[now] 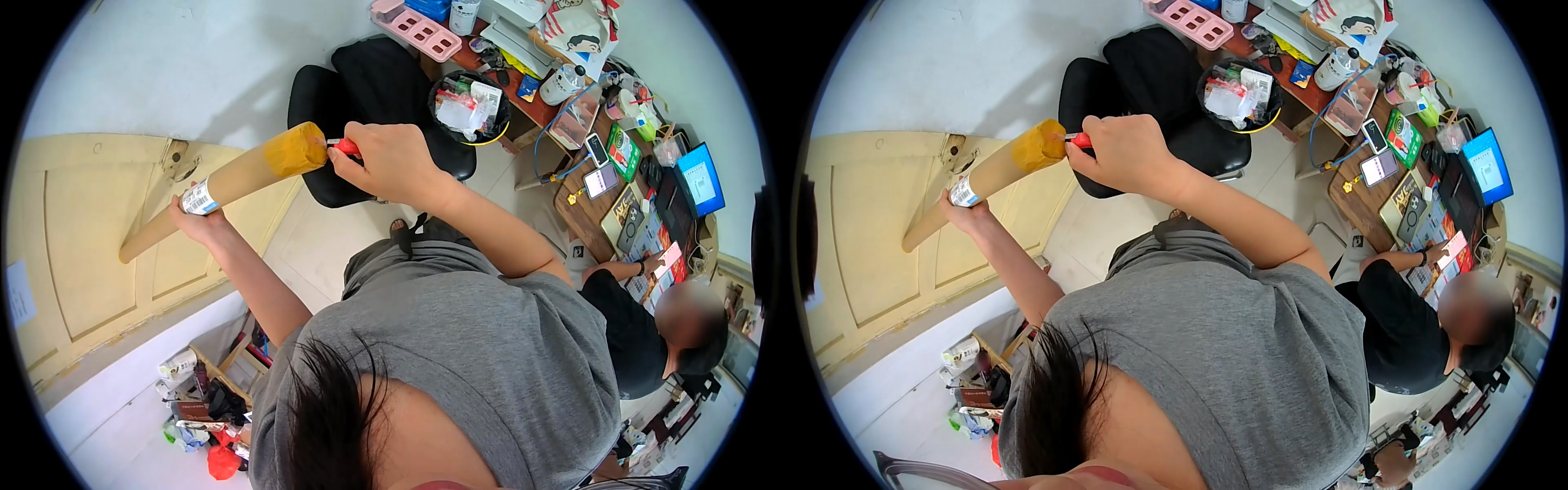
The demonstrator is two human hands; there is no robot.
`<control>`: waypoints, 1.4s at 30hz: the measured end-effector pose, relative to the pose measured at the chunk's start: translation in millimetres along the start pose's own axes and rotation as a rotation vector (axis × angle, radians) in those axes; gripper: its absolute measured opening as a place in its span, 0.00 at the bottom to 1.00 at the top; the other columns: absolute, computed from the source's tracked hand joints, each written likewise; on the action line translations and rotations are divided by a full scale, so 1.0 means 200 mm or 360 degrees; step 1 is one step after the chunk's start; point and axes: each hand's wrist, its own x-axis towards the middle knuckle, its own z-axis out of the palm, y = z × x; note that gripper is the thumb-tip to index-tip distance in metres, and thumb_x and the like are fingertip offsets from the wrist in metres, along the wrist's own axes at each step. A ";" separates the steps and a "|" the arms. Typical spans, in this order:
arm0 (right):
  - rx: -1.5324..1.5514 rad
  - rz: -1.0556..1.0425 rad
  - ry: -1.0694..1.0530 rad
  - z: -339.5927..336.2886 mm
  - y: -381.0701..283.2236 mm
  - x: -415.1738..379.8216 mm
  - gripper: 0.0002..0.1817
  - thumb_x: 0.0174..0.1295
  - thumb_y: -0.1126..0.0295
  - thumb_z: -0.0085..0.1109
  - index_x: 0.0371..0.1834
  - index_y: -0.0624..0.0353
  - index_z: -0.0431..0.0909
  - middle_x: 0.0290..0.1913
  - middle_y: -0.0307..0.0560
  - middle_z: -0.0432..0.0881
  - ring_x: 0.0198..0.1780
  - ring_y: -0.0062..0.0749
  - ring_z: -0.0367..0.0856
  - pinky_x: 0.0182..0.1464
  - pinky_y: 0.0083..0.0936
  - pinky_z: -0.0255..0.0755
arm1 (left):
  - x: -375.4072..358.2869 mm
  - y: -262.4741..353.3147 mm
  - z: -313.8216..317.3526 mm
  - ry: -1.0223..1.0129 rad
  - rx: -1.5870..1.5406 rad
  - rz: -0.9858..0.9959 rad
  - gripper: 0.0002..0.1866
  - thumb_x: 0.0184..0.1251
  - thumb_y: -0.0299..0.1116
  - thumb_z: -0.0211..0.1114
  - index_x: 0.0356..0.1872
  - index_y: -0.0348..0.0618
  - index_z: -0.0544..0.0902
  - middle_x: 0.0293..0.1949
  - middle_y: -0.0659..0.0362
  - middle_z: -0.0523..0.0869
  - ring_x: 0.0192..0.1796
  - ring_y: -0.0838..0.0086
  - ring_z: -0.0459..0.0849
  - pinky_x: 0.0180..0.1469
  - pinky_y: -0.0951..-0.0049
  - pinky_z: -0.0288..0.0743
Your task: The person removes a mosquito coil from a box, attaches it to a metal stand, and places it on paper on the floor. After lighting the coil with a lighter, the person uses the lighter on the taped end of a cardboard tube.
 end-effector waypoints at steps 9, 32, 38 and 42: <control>0.0027 -0.0004 0.0001 -0.02 0.00 -0.02 0.18 0.60 0.57 0.54 0.19 0.58 0.69 0.16 0.45 0.73 0.17 0.41 0.73 0.20 0.32 0.64 | -0.01 -0.01 0.00 -0.0011 -0.0011 -0.0005 0.14 0.65 0.37 0.53 0.41 0.35 0.68 0.36 0.52 0.76 0.45 0.55 0.82 0.43 0.52 0.82; 0.0210 0.0188 0.0066 0.01 0.05 -0.01 0.23 0.57 0.50 0.58 0.15 0.57 0.71 0.14 0.46 0.74 0.17 0.42 0.75 0.20 0.33 0.67 | 0.01 -0.04 -0.03 -0.0018 0.0014 -0.0034 0.15 0.64 0.36 0.54 0.44 0.34 0.67 0.36 0.50 0.78 0.43 0.56 0.83 0.42 0.54 0.82; 0.0172 0.0065 0.0159 0.01 0.02 -0.01 0.23 0.54 0.49 0.59 0.15 0.55 0.70 0.13 0.43 0.72 0.15 0.37 0.74 0.18 0.29 0.64 | 0.03 -0.04 -0.05 -0.0067 0.0027 -0.0042 0.17 0.63 0.37 0.54 0.46 0.34 0.67 0.38 0.49 0.78 0.44 0.55 0.82 0.43 0.53 0.82; 0.0149 -0.0009 0.0162 -0.08 -0.05 -0.04 0.23 0.54 0.48 0.59 0.16 0.56 0.70 0.15 0.42 0.72 0.16 0.34 0.74 0.17 0.27 0.63 | 0.03 -0.02 -0.07 -0.0023 0.0025 -0.0100 0.17 0.63 0.37 0.54 0.48 0.37 0.67 0.40 0.48 0.79 0.44 0.56 0.82 0.43 0.52 0.82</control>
